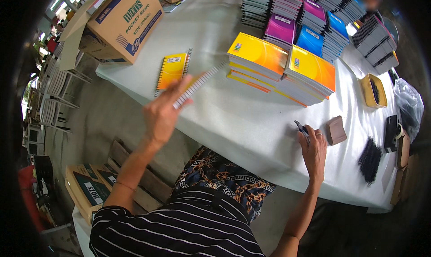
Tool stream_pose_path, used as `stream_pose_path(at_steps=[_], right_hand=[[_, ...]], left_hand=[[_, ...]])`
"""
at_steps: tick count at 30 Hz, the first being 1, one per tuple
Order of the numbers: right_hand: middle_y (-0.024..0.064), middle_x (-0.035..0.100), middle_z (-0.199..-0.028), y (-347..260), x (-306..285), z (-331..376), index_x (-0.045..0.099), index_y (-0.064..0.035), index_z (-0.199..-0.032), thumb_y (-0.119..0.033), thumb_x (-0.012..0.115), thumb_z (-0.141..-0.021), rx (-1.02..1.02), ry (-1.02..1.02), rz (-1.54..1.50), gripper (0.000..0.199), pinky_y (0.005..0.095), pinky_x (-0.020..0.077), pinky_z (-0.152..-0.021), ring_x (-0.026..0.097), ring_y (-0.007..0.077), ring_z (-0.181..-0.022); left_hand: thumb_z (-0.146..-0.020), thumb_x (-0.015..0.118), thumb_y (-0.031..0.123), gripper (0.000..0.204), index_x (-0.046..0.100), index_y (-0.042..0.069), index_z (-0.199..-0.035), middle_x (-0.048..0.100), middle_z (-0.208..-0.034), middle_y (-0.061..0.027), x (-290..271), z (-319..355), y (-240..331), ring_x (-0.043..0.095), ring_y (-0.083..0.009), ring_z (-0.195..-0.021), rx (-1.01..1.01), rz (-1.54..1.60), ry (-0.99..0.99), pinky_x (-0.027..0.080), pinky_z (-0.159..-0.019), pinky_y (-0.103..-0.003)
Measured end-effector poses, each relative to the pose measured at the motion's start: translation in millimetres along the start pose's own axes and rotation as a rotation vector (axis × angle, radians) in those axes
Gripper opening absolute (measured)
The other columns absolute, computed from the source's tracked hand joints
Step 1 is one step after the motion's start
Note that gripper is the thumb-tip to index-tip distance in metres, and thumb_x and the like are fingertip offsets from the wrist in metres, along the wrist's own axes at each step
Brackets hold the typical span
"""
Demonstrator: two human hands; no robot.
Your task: The person assembles spiral-bound notebooks by inserting metal spirals into pre-punched holes using pliers. They handle stacks of blue and yellow notebooks, remove them from a cardboard box, and place finished units on a white table. The workspace includes additional stationery items and packaging materials.
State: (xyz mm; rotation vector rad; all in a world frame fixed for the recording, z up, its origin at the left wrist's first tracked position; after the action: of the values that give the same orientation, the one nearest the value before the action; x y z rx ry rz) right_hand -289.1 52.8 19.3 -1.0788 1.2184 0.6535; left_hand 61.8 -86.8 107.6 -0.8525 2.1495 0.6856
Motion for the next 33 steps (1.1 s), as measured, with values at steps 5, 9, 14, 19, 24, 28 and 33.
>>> stream_pose_path(at_steps=[5, 9, 14, 19, 24, 28, 33], right_hand=[[0.0115, 0.049, -0.129, -21.6, -11.0, 0.2, 0.059, -0.0120, -0.124, -0.022, 0.068, -0.087, -0.175, 0.362, 0.269, 0.039, 0.0470, 0.0343, -0.102, 0.045, 0.0288, -0.120], [0.0102, 0.052, -0.129, -83.3, -34.8, 0.7, 0.062, -0.0105, -0.119, -0.010, 0.072, -0.082, -0.338, 0.468, 0.086, 0.039, 0.0461, 0.0357, -0.102, 0.048, 0.0297, -0.120], [0.0099, 0.055, -0.123, -191.3, -52.5, -35.1, 0.063, -0.0055, -0.115, -0.005, 0.072, -0.077, -0.682, 0.573, -0.046, 0.039, 0.0411, 0.0393, -0.100, 0.051, 0.0289, -0.117], [0.0088, 0.057, -0.107, -210.5, -19.2, -92.9, 0.061, -0.0016, -0.114, -0.006, 0.072, -0.070, -0.633, 0.561, 0.151, 0.045, 0.0385, 0.0417, -0.094, 0.052, 0.0255, -0.105], [0.0096, 0.056, -0.101, -216.4, -22.6, -88.1, 0.061, 0.0008, -0.111, -0.004, 0.069, -0.069, -0.748, 0.553, 0.081, 0.043, 0.0377, 0.0433, -0.090, 0.052, 0.0255, -0.098], [0.0106, 0.055, -0.100, -222.1, -22.3, -78.0, 0.061, 0.0011, -0.108, -0.005, 0.066, -0.072, -0.798, 0.616, 0.138, 0.038, 0.0375, 0.0437, -0.089, 0.052, 0.0260, -0.097], [0.0101, 0.056, -0.100, -220.3, -23.8, -77.0, 0.062, -0.0001, -0.104, -0.006, 0.066, -0.072, -0.840, 0.620, 0.145, 0.033, 0.0375, 0.0448, -0.085, 0.053, 0.0245, -0.097]], left_hand=[[-0.078, 0.071, 0.037, 0.066, 0.049, 0.024, -0.139, 0.058, -0.131, -0.0004, 40.8, -22.6, -93.7, 0.055, -0.0312, -0.119, -0.078, -0.158, -0.120, 0.051, -0.090, -0.041], [-0.074, 0.070, 0.051, 0.081, 0.041, 0.023, -0.145, 0.041, -0.149, 0.0006, 102.8, 8.9, -131.6, 0.031, -0.0371, -0.138, -0.237, -0.162, -0.528, 0.035, -0.104, -0.056], [-0.084, 0.065, 0.049, 0.073, 0.043, 0.014, -0.143, 0.042, -0.148, -0.0066, 76.6, -16.9, -82.1, 0.028, -0.0401, -0.140, 0.004, -0.190, -0.186, 0.024, -0.111, -0.057], [-0.093, 0.058, 0.043, 0.062, 0.045, 0.006, -0.140, 0.043, -0.148, -0.0094, 89.8, -17.1, -51.3, 0.034, -0.0274, -0.139, -0.236, 0.812, -0.305, 0.030, -0.111, -0.043], [-0.093, 0.053, 0.054, 0.073, 0.041, 0.000, -0.141, 0.041, -0.147, -0.0125, 120.5, 5.9, -21.9, 0.037, -0.0241, -0.137, -0.593, 1.440, -0.637, 0.032, -0.111, -0.041], [-0.090, 0.053, 0.060, 0.083, 0.035, 0.000, -0.144, 0.039, -0.147, -0.0153, 144.2, 6.9, 4.2, 0.038, -0.0270, -0.135, -0.711, 1.673, -0.760, 0.033, -0.110, -0.044], [-0.089, 0.052, 0.062, 0.082, 0.036, 0.002, -0.144, 0.041, -0.145, -0.0152, 155.0, 4.3, 19.5, 0.039, -0.0304, -0.135, -0.798, 1.828, -0.794, 0.034, -0.109, -0.048]])
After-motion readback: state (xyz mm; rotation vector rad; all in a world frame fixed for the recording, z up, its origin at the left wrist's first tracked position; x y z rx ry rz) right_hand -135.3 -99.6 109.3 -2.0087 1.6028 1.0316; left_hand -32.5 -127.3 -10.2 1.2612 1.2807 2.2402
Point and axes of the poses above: each hand's wrist, its own z-axis away from the middle knuckle, its own x-axis out of the palm, y = z × x, the point moved 10 cm from there along -z, towards the middle knuckle
